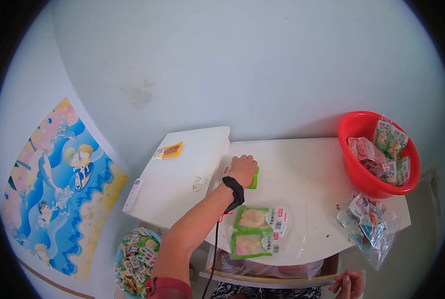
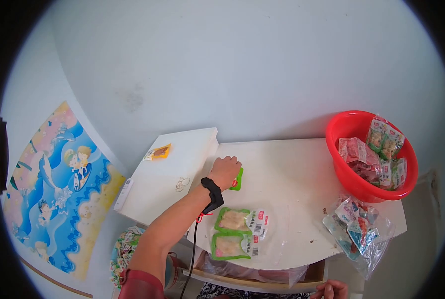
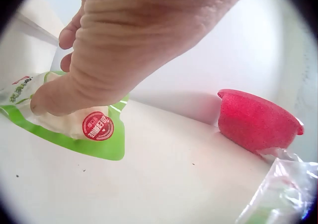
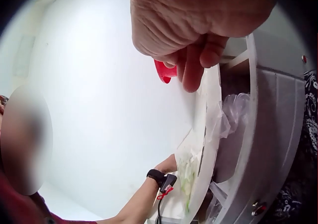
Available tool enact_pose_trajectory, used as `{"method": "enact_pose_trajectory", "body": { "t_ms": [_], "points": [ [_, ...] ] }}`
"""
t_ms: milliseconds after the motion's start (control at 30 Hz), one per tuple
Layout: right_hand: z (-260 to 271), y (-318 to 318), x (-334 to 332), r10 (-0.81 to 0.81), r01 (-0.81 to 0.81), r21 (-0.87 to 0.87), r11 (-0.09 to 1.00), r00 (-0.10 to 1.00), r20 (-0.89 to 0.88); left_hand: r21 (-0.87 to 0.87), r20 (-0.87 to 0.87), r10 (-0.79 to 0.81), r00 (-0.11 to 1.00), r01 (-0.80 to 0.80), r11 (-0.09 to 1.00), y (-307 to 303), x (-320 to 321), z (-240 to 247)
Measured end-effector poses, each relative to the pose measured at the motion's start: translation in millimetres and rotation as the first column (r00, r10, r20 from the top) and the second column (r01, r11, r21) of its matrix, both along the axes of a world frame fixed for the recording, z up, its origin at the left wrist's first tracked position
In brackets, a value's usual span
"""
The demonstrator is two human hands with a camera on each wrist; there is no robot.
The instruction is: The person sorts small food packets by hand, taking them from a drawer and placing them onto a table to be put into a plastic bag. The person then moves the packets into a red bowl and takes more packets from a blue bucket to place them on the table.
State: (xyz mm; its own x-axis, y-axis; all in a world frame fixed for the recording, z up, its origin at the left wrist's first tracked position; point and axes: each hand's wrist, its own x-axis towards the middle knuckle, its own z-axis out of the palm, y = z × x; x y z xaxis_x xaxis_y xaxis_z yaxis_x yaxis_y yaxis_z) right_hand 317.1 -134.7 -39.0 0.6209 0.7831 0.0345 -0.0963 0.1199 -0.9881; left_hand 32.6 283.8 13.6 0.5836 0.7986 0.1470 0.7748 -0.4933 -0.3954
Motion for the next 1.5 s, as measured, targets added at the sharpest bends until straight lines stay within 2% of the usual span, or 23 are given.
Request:
{"method": "enact_pose_trajectory", "body": {
  "t_ms": [167,300,333,367,400,433,467,500,533,567,600,667,700,733,833,900,1000,1167,1267,1300,1367,1433,1500],
  "points": [
    [12,-2,0,0.041,-0.042,0.036,0.998,0.999,0.035,-0.049,-0.035,0.020,0.999,-0.022,0.999,-13,2,25],
    [29,4,-7,0.008,-0.015,0.073,0.997,0.996,0.090,0.033,0.186,-0.153,0.971,0.149,0.988,-22,-9,50],
    [36,7,-9,-0.017,0.007,0.075,0.997,0.991,0.132,0.009,0.253,-0.123,0.960,0.124,0.992,-34,-7,63],
    [42,8,-9,0.030,-0.044,0.115,0.992,0.992,0.122,0.099,0.389,-0.186,0.902,0.159,0.982,-41,-9,69],
    [48,7,-9,0.075,-0.091,0.155,0.984,0.991,0.110,0.056,0.450,-0.127,0.884,0.114,0.992,-65,-3,94],
    [53,5,-9,0.123,-0.140,0.195,0.971,0.987,0.100,0.169,0.578,-0.276,0.768,0.219,0.961,-85,-5,106],
    [57,6,-9,0.159,-0.180,0.219,0.959,0.981,0.112,0.091,0.665,-0.240,0.708,0.242,0.966,-116,1,131],
    [60,9,-10,0.194,-0.220,0.252,0.942,0.973,0.124,-0.048,0.810,-0.147,0.568,0.313,0.949,-138,2,143],
    [64,12,-12,0.227,-0.257,0.283,0.924,0.964,0.135,-0.213,0.914,0.046,0.404,0.379,0.901,-168,4,155],
    [67,19,-17,0.229,-0.272,0.287,0.918,0.957,0.176,-0.197,0.977,0.127,0.173,0.491,0.849,-193,7,151],
    [69,27,-25,0.233,-0.290,0.290,0.912,0.948,0.216,-0.322,0.946,0.269,0.180,0.429,0.844,-221,3,156],
    [82,38,-38,0.329,-0.405,0.268,0.874,0.899,0.288,-0.282,0.909,0.408,-0.080,0.602,0.747,-264,5,129],
    [80,40,-49,0.367,-0.435,0.294,0.851,0.893,0.260,-0.324,0.884,0.462,-0.076,0.613,0.720,-284,6,121],
    [76,43,-58,0.400,-0.460,0.324,0.827,0.886,0.235,-0.314,0.841,0.519,-0.149,0.647,0.695,-297,8,108],
    [58,36,-73,0.601,-0.548,0.331,0.768,0.796,-0.076,-0.301,0.674,0.671,-0.308,0.715,0.631,-313,13,62],
    [51,31,-79,0.564,-0.497,0.307,0.812,0.804,-0.191,-0.317,0.575,0.727,-0.374,0.718,0.620,-315,17,38],
    [52,29,-85,0.450,-0.398,0.234,0.887,0.856,-0.253,-0.373,0.491,0.781,-0.386,0.716,0.589,-326,29,24],
    [45,26,-60,0.324,-0.311,0.094,0.946,0.925,-0.200,-0.420,0.590,0.784,-0.195,0.755,0.504,-331,39,11],
    [47,30,-27,0.104,-0.091,0.145,0.985,0.991,-0.086,-0.288,0.821,0.514,-0.248,0.598,0.748,-330,39,-5],
    [49,35,-19,0.063,-0.049,0.163,0.985,0.995,-0.080,-0.281,0.903,0.405,-0.145,0.514,0.810,-324,28,-11],
    [53,44,-4,-0.025,0.040,0.202,0.979,0.997,-0.073,-0.302,0.919,0.374,-0.127,0.383,0.873,-314,13,-14],
    [44,48,9,0.023,-0.017,0.165,0.986,0.999,-0.037,-0.300,0.937,0.338,-0.087,0.293,0.908,-308,9,-15],
    [38,56,12,0.045,-0.044,0.139,0.989,0.999,-0.008,-0.246,0.969,0.234,0.075,0.259,0.934,-309,11,-7]
  ]
}}
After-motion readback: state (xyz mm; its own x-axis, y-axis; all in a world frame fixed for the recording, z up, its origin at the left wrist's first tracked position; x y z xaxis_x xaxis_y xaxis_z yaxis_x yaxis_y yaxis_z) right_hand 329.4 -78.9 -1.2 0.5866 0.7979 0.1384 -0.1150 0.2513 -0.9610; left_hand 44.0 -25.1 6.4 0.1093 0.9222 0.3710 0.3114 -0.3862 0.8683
